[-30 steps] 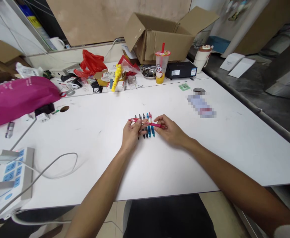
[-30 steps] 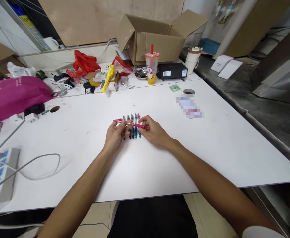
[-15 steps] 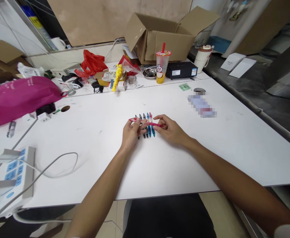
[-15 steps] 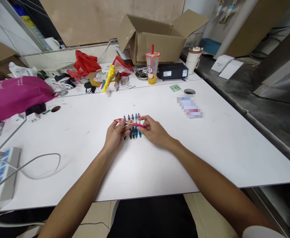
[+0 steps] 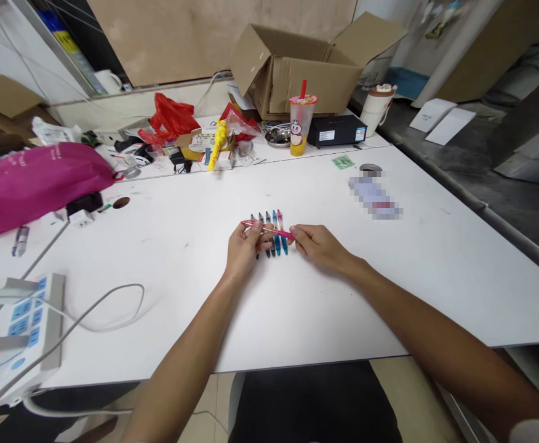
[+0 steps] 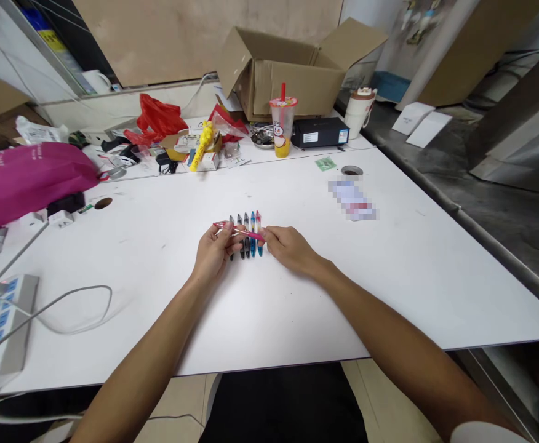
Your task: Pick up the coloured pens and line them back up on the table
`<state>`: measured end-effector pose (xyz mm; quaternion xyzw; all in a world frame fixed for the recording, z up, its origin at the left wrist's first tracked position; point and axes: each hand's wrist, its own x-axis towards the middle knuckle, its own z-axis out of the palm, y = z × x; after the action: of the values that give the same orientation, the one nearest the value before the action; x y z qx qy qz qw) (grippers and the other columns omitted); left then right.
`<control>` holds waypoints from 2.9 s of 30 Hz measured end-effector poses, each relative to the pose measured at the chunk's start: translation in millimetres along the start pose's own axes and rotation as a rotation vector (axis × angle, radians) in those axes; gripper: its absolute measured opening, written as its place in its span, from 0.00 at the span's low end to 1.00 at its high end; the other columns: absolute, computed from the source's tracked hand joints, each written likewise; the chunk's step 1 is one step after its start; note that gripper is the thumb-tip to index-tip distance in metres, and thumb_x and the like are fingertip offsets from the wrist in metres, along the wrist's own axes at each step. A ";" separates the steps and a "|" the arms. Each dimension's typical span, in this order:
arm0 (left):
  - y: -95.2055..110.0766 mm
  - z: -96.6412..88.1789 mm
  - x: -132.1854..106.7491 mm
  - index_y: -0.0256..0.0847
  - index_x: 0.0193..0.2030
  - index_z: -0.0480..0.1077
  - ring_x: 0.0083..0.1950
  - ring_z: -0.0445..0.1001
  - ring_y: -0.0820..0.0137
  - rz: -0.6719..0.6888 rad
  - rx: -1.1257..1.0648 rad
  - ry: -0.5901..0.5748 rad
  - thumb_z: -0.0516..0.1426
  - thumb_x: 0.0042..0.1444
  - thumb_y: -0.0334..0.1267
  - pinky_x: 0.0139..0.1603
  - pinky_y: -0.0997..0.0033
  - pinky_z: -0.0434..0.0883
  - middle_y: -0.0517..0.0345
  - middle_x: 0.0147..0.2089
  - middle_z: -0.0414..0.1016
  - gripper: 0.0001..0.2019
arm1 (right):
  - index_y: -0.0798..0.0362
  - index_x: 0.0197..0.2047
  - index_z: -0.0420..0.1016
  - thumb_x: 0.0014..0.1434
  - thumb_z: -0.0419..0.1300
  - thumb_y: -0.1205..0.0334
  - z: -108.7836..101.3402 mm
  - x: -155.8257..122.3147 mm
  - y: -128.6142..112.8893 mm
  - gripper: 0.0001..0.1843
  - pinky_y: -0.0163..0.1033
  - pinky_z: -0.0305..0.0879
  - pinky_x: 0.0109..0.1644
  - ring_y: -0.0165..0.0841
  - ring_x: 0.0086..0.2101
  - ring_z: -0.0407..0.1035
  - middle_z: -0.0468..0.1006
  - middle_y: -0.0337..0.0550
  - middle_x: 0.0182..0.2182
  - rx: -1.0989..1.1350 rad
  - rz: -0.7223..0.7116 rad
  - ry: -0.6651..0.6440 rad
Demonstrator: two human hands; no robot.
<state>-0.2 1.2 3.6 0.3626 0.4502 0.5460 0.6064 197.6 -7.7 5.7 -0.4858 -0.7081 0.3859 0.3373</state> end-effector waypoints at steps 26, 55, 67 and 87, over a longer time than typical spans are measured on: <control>-4.3 -4.6 0.3 0.46 0.62 0.58 0.39 0.83 0.66 0.275 0.135 0.028 0.65 0.60 0.51 0.37 0.66 0.78 0.53 0.43 0.83 0.29 | 0.51 0.40 0.75 0.73 0.47 0.42 3.4 -0.5 -2.3 0.25 0.39 0.57 0.32 0.30 0.24 0.60 0.70 0.36 0.23 0.270 0.033 -0.129; 2.9 -7.9 1.2 0.41 0.44 0.74 0.46 0.80 0.67 0.148 0.186 0.066 0.59 0.65 0.43 0.37 0.72 0.75 0.47 0.55 0.79 0.08 | 0.49 0.19 0.52 0.67 0.53 0.55 -2.7 2.1 -2.4 0.25 0.41 0.45 0.30 0.30 0.22 0.49 0.60 0.37 0.17 -0.475 0.219 0.020; 5.2 -6.7 -0.1 0.41 0.40 0.73 0.39 0.79 0.70 0.138 0.193 0.038 0.59 0.64 0.41 0.34 0.73 0.73 0.49 0.49 0.79 0.07 | 0.49 0.23 0.67 0.70 0.50 0.42 -7.4 3.1 5.2 0.28 0.43 0.54 0.32 0.34 0.23 0.60 0.73 0.42 0.21 -0.570 0.109 0.060; 6.2 -6.6 -0.7 0.40 0.40 0.73 0.38 0.79 0.71 0.127 0.201 0.033 0.59 0.63 0.41 0.33 0.74 0.72 0.50 0.48 0.79 0.07 | 0.43 0.54 0.82 0.70 0.57 0.51 -7.4 7.7 15.4 0.16 0.56 0.66 0.61 0.45 0.57 0.68 0.80 0.47 0.54 -0.345 -0.369 0.124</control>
<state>-8.5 1.0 7.3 0.4402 0.4888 0.5414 0.5237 208.2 4.8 -3.5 -0.4215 -0.8179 0.1607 0.3570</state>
